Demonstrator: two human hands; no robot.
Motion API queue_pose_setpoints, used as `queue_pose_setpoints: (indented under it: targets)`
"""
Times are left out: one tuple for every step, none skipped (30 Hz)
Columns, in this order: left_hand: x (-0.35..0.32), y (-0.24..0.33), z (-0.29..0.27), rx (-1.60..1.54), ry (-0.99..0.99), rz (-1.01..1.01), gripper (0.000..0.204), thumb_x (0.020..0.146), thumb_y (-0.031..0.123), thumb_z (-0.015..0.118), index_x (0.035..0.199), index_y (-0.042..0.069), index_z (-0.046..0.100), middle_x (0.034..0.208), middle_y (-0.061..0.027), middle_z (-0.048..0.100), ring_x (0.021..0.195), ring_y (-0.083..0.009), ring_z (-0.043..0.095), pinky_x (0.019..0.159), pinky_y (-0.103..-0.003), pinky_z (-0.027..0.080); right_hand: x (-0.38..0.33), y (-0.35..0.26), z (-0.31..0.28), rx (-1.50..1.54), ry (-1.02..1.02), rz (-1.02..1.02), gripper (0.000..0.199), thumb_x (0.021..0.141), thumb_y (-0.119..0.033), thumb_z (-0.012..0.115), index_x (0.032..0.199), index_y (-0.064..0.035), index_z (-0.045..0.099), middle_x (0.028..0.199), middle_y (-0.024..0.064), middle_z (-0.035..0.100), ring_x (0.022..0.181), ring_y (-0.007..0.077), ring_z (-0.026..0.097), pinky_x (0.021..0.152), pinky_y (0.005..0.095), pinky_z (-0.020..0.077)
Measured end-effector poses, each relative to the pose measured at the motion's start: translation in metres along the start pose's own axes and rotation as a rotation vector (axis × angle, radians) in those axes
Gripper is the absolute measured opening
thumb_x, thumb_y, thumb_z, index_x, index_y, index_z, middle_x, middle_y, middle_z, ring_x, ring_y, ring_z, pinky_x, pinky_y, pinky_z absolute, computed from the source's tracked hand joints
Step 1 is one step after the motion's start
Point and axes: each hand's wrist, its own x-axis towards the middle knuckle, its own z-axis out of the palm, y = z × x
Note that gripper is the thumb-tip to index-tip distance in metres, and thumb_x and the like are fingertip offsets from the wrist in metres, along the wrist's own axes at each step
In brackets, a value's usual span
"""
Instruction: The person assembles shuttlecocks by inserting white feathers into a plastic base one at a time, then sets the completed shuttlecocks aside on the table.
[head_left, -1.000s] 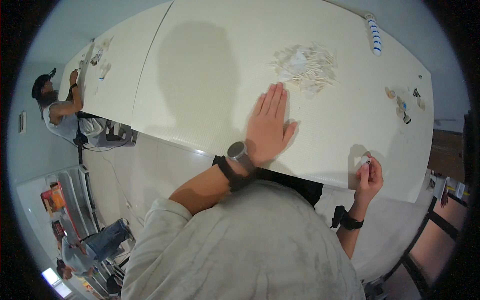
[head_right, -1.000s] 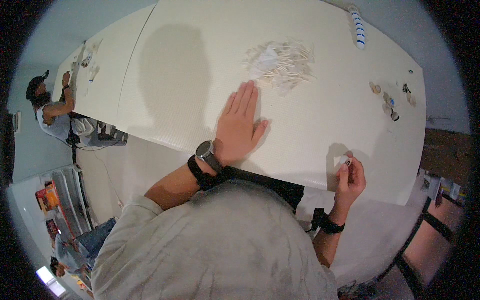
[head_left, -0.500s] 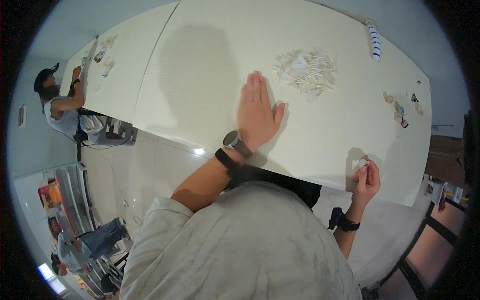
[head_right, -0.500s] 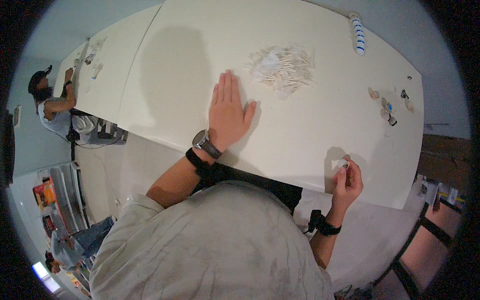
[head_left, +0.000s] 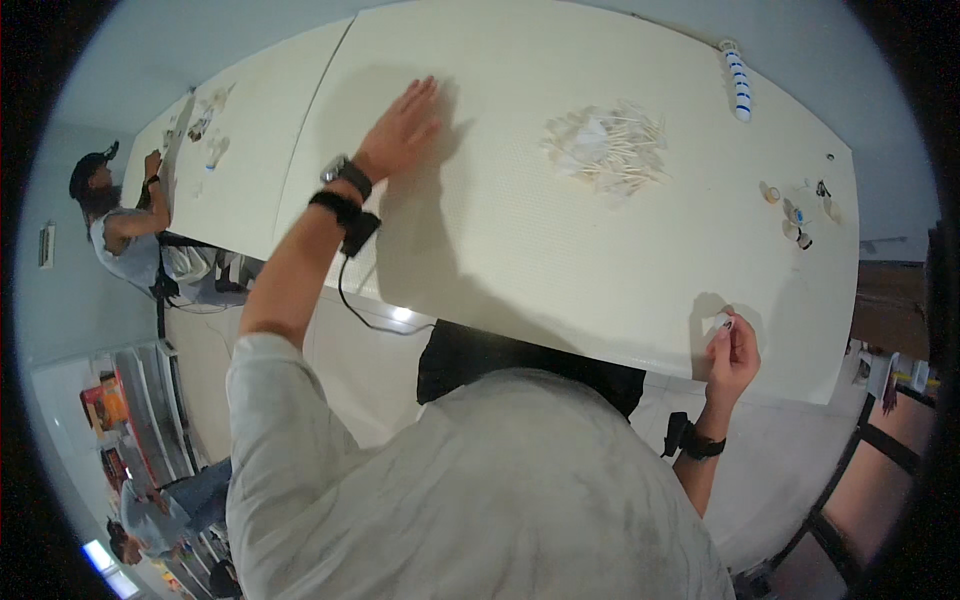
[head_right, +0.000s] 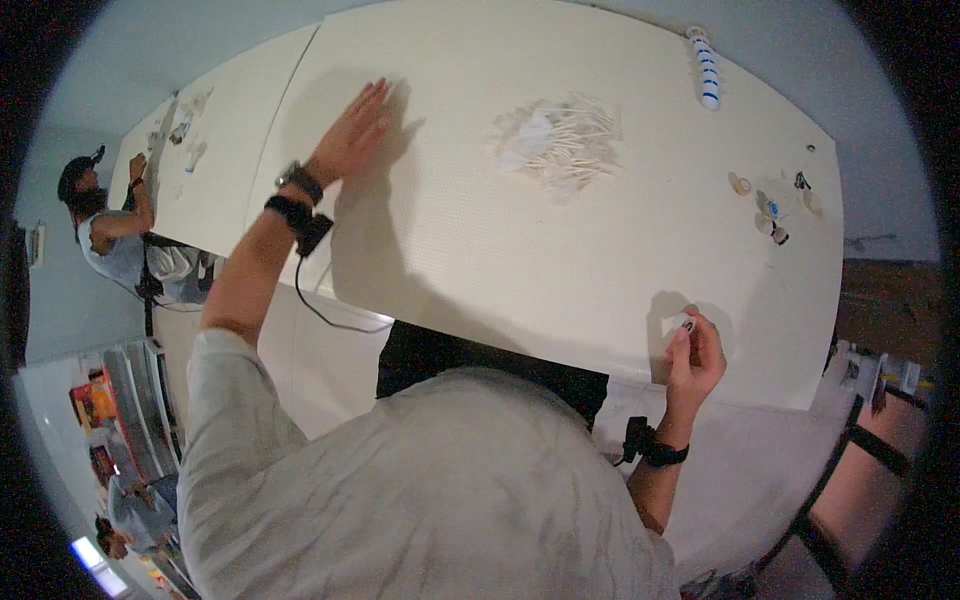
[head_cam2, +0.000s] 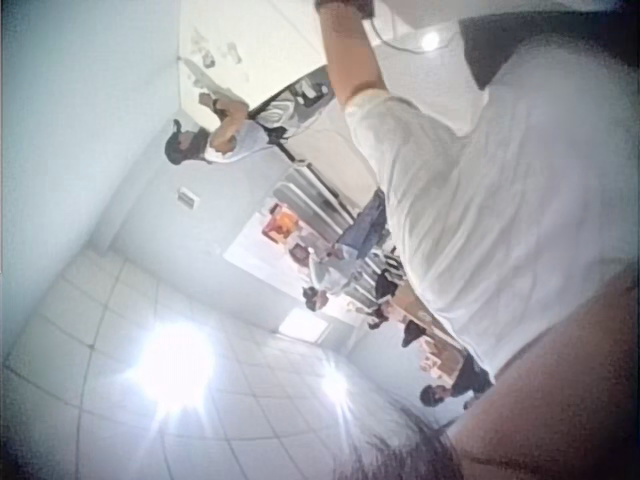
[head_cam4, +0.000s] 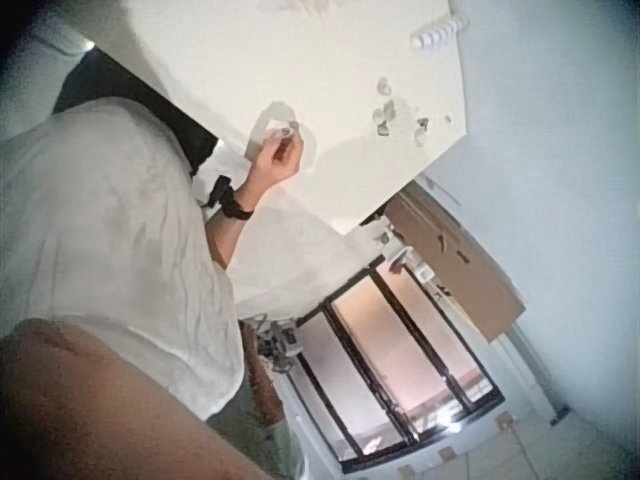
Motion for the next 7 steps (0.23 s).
queue_pose_setpoints:
  targets:
    - [0.016, -0.013, 0.002, 0.002, 0.002, 0.009, 0.066, 0.108, 0.044, 0.040, 0.163, 0.011, 0.023, 0.170, -0.0077, 0.018, 0.157, -0.0264, 0.015, 0.128, -0.042, 0.015, 0.000, 0.001, 0.000, 0.002, 0.009, -0.002, 0.023, 0.095, -0.001, 0.064, 0.118, 0.0050, 0.067, 0.086, 0.0013, 0.061, 0.066, 0.0063, 0.050, 0.057, 0.0221, 0.0421]
    - [0.027, -0.025, 0.005, 0.006, -0.016, -0.044, 0.066, 0.108, 0.046, 0.037, 0.163, 0.012, 0.022, 0.171, -0.0069, 0.017, 0.158, -0.0258, 0.013, 0.129, -0.042, 0.012, 0.001, 0.003, 0.003, -0.002, 0.019, -0.001, 0.023, 0.095, -0.001, 0.065, 0.117, 0.0047, 0.067, 0.088, 0.0017, 0.063, 0.066, 0.0063, 0.051, 0.057, 0.0221, 0.0428]
    - [0.033, -0.037, 0.007, 0.009, -0.035, -0.098, 0.067, 0.108, 0.048, 0.035, 0.164, 0.013, 0.021, 0.171, -0.0061, 0.015, 0.158, -0.0251, 0.012, 0.129, -0.042, 0.009, 0.002, 0.004, 0.005, -0.006, 0.028, 0.002, 0.022, 0.096, -0.002, 0.065, 0.117, 0.0044, 0.067, 0.089, 0.0021, 0.064, 0.067, 0.0062, 0.052, 0.058, 0.0220, 0.0436]
    - [0.045, -0.026, 0.015, 0.088, -0.054, -0.044, 0.070, 0.107, 0.052, 0.033, 0.165, 0.015, 0.017, 0.172, -0.0059, 0.014, 0.158, -0.0246, 0.010, 0.129, -0.042, 0.004, 0.000, 0.006, 0.002, -0.018, 0.058, 0.006, 0.022, 0.096, -0.002, 0.065, 0.117, 0.0044, 0.067, 0.089, 0.0021, 0.064, 0.067, 0.0062, 0.052, 0.058, 0.0220, 0.0436]
    - [0.051, -0.019, 0.015, 0.082, -0.054, -0.026, 0.070, 0.107, 0.052, 0.033, 0.165, 0.015, 0.017, 0.172, -0.0059, 0.014, 0.158, -0.0246, 0.010, 0.129, -0.042, 0.004, -0.001, 0.007, 0.001, -0.068, 0.065, -0.008, 0.022, 0.096, -0.002, 0.065, 0.117, 0.0037, 0.067, 0.091, 0.0029, 0.066, 0.067, 0.0065, 0.054, 0.059, 0.0219, 0.0447]
    - [0.056, -0.013, 0.014, 0.079, -0.087, 0.081, 0.074, 0.106, 0.054, 0.034, 0.165, 0.013, 0.015, 0.171, -0.0079, 0.014, 0.158, -0.0243, 0.009, 0.129, -0.042, 0.005, -0.001, 0.009, 0.000, -0.118, 0.070, -0.021, 0.022, 0.096, -0.003, 0.065, 0.117, 0.0030, 0.068, 0.093, 0.0036, 0.067, 0.068, 0.0068, 0.055, 0.060, 0.0218, 0.0458]
    - [0.055, -0.009, 0.013, 0.078, -0.121, 0.180, 0.078, 0.105, 0.055, 0.035, 0.165, 0.011, 0.013, 0.171, -0.0099, 0.014, 0.159, -0.0240, 0.008, 0.129, -0.041, 0.005, 0.000, 0.012, -0.001, -0.126, 0.069, -0.036, 0.023, 0.096, -0.003, 0.066, 0.118, 0.0022, 0.068, 0.096, 0.0044, 0.067, 0.070, 0.0074, 0.056, 0.060, 0.0218, 0.0477]
